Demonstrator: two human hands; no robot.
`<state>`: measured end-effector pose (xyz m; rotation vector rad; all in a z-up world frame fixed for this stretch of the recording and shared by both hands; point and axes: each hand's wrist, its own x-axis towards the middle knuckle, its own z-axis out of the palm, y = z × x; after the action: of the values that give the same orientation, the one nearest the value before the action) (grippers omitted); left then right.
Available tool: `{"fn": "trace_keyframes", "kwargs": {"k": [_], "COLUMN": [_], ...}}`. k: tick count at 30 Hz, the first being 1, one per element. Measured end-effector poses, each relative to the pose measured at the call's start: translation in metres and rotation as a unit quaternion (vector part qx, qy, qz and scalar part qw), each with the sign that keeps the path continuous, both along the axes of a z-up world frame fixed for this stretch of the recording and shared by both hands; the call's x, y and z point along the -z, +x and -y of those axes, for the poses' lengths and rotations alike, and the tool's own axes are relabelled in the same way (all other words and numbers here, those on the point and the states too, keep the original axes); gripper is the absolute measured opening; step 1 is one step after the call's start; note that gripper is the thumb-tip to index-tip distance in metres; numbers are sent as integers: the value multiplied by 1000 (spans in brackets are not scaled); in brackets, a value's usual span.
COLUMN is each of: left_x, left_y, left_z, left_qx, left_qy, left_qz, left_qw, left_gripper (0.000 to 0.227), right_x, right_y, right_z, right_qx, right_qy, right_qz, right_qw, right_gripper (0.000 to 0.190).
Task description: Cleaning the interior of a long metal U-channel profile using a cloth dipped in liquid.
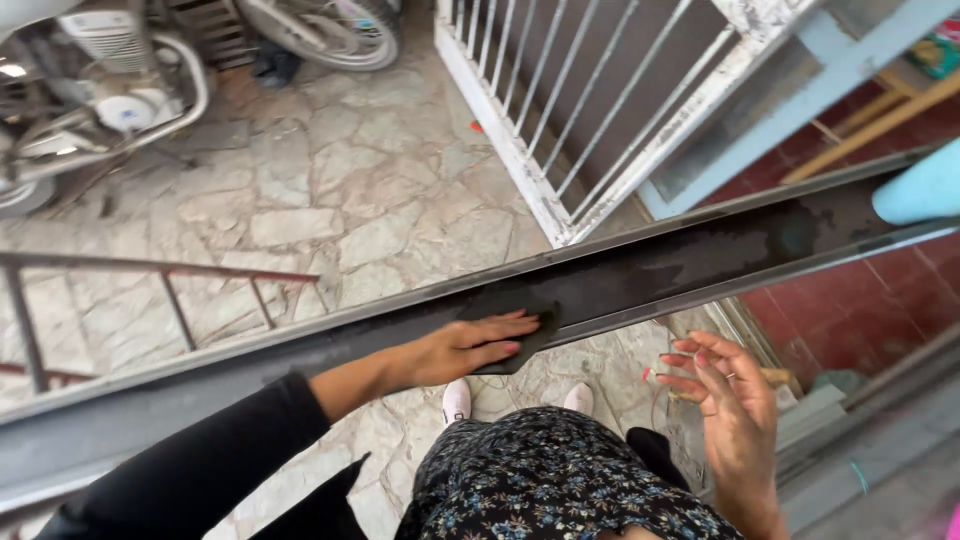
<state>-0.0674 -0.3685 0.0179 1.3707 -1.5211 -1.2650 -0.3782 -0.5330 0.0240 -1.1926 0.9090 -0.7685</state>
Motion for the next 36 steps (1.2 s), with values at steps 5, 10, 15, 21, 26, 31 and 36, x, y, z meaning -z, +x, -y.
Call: {"fn": "trace_keyframes", "kwargs": {"k": [5,10,15,21,26,31,36], "left_x": [4,2,0,39,86,120,50], "left_y": [12,55,94,74,21,-29,54], "left_z": [10,-43,-95,-74,29,119,-37], "left_qx": [135,86,143,144,112,21,131], "left_qy": [41,-47,-94,-88,-206,-369,-175], "left_qz": [58,62,213,336,301,447,435], "left_qw": [988,993,962,927,924,814,874], "left_gripper": [78,61,55,70,72,75,72], "right_x": [6,3,-17,-14,5,-14,-3], "right_y": [23,32,56,74,85,94,45], "right_z": [-68,-123,-152,-136,-130,-132,-129], "right_qx": [80,190,222,166,102,154,166], "right_qy": [13,21,74,45,-3,-18,-10], "right_qz": [4,1,-49,-39,25,17,7], "right_qw": [997,981,971,984,994,988,986], "right_gripper": [33,32,35,36,34,38,35]}}
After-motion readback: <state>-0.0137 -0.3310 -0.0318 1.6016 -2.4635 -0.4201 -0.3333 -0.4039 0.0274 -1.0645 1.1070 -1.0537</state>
